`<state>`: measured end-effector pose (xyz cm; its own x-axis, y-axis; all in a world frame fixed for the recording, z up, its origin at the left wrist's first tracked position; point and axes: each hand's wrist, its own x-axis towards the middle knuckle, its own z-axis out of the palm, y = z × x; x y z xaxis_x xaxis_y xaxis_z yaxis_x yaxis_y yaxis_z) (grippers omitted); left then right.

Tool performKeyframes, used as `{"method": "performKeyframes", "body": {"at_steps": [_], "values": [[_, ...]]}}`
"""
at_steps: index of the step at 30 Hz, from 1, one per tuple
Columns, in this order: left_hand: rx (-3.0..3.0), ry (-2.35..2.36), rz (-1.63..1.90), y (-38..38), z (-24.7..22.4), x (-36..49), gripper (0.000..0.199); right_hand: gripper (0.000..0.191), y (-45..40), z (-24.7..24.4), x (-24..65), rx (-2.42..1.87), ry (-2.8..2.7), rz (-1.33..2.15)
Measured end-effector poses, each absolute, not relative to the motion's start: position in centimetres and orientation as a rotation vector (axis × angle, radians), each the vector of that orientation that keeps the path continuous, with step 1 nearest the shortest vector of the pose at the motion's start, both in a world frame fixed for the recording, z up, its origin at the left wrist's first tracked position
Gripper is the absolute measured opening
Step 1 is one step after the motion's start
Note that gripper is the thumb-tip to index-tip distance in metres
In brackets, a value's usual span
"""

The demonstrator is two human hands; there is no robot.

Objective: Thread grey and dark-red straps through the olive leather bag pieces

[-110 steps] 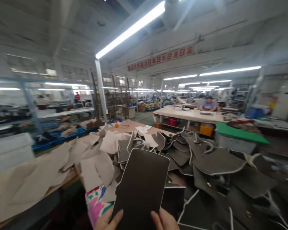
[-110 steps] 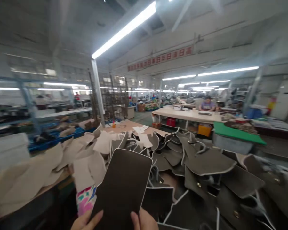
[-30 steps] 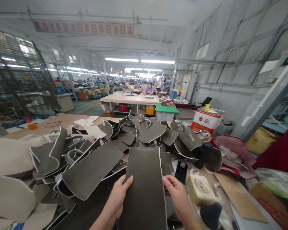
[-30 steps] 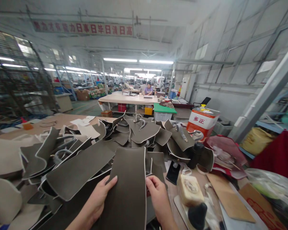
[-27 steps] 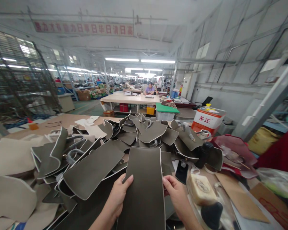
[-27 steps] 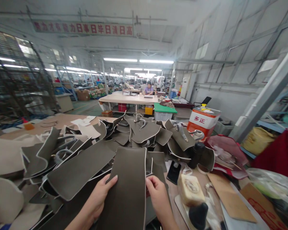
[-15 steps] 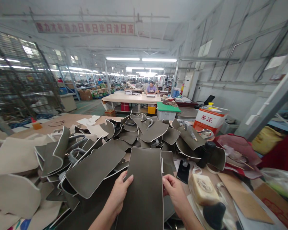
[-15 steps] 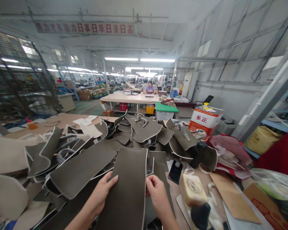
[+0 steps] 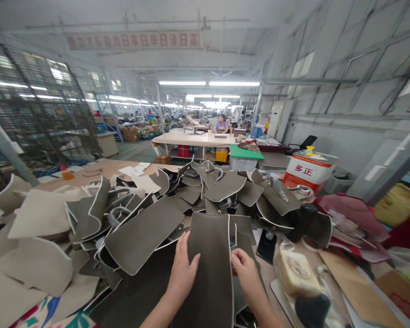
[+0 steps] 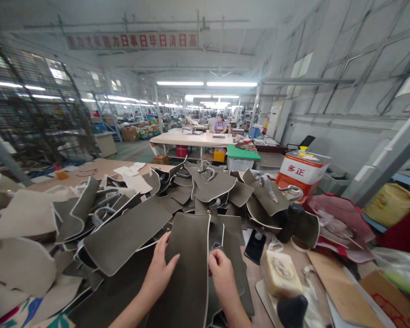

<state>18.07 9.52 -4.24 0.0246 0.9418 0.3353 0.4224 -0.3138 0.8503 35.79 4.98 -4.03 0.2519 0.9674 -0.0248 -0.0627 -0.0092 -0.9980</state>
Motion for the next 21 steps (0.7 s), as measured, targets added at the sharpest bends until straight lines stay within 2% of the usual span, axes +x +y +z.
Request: {"method": "performKeyframes", "body": {"at_steps": [3,9,17,21], "values": [[1.534,1.366,1.226,9.9,-3.9,17.6,0.055,0.029,4.6,-4.2,35.8,-1.254,-0.885,1.130],[1.180,1.247,1.223,10.0,-2.3,17.4,0.052,0.044,3.3,-4.7,36.1,-1.323,-0.985,0.951],[0.932,0.993,1.276,8.7,-0.2,18.4,0.047,0.045,3.3,-5.6,35.7,-1.752,-1.286,0.381],[0.916,0.885,1.219,8.1,0.9,18.5,0.051,0.050,3.7,-5.8,35.9,-1.767,-1.480,0.197]]}}
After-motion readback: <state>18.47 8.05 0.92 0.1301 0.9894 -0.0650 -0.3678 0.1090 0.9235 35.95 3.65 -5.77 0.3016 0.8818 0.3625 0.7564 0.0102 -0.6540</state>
